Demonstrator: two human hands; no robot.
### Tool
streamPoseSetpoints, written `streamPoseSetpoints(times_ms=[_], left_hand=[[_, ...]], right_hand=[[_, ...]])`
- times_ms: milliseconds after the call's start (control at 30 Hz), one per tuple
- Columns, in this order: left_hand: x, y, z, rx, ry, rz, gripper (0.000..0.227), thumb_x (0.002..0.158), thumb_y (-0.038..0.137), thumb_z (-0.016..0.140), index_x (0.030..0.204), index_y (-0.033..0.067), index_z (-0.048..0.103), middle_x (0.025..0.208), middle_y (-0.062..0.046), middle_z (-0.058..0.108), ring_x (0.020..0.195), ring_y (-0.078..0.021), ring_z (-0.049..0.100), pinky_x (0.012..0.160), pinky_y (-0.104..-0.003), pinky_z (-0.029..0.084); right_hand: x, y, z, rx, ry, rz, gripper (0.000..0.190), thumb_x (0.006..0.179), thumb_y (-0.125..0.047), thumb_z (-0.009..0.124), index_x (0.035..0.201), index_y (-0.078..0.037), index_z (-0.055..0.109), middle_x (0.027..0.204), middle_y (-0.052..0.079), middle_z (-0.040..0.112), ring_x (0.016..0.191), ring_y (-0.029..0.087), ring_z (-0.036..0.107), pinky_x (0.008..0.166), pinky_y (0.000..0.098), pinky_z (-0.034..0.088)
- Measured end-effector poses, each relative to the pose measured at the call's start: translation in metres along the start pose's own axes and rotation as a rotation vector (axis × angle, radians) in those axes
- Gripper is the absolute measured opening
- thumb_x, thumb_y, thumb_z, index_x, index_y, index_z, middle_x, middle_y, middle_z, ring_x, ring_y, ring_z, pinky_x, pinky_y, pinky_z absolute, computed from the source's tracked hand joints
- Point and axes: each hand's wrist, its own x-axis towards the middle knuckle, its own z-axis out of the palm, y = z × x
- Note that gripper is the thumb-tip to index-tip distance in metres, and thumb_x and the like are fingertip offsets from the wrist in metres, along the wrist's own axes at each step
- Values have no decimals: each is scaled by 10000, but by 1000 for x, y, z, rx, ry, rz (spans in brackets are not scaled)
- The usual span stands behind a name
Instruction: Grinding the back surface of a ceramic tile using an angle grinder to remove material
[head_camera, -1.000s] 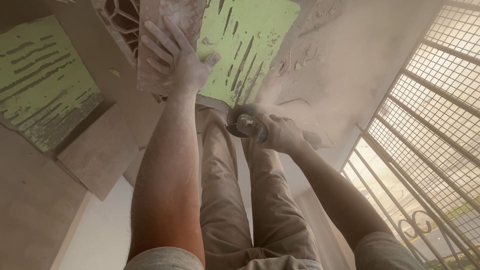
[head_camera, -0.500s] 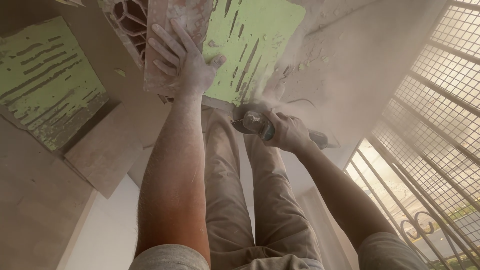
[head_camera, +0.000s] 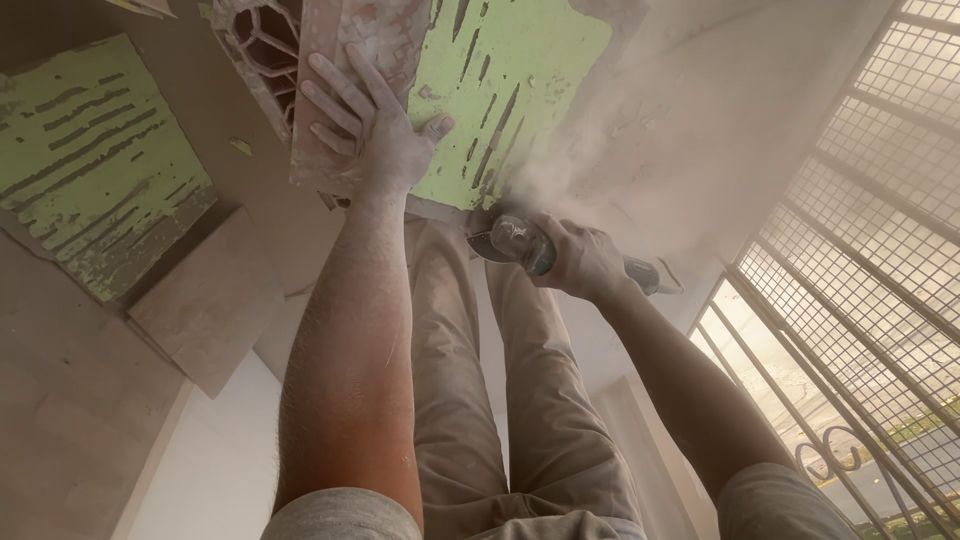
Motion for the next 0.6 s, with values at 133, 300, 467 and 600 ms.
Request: streamPoseSetpoints(times_ms=[133, 300, 467, 600], left_hand=[[0, 0, -1, 14, 5, -3, 1458, 1002, 674, 912, 1612, 80, -272, 1544, -249, -453, 1467, -547, -344, 1182, -792, -54], [2, -2, 5, 28, 32, -9, 1478, 971, 695, 931, 1626, 77, -241, 1566, -253, -422, 1477, -550, -321, 1178, -801, -24], [2, 2, -1, 19, -6, -39, 1438, 987, 668, 905, 1624, 95, -250, 1559, -241, -433, 1476, -530, -338, 1190, -777, -64], [1, 3, -2, 25, -7, -30, 1450, 987, 675, 905, 1616, 81, -258, 1556, -255, -431, 1470, -545, -335, 1189, -783, -47]], right_hand=[[1, -4, -8, -1, -3, 2, 679, 749, -460, 701, 1361, -272, 474, 978, 19, 714, 779, 353, 679, 654, 503, 564], [3, -2, -9, 23, -2, 22, 686, 688, -441, 733, 1328, -306, 529, 980, 43, 696, 794, 379, 667, 674, 497, 537], [2, -9, -22, 3, -9, 26, 804, 731, -432, 706, 1477, -372, 411, 894, 73, 685, 725, 385, 661, 631, 500, 549], [2, -3, -17, -3, 11, 1, 782, 736, -436, 722, 1452, -330, 426, 928, 73, 696, 739, 402, 661, 615, 523, 540]])
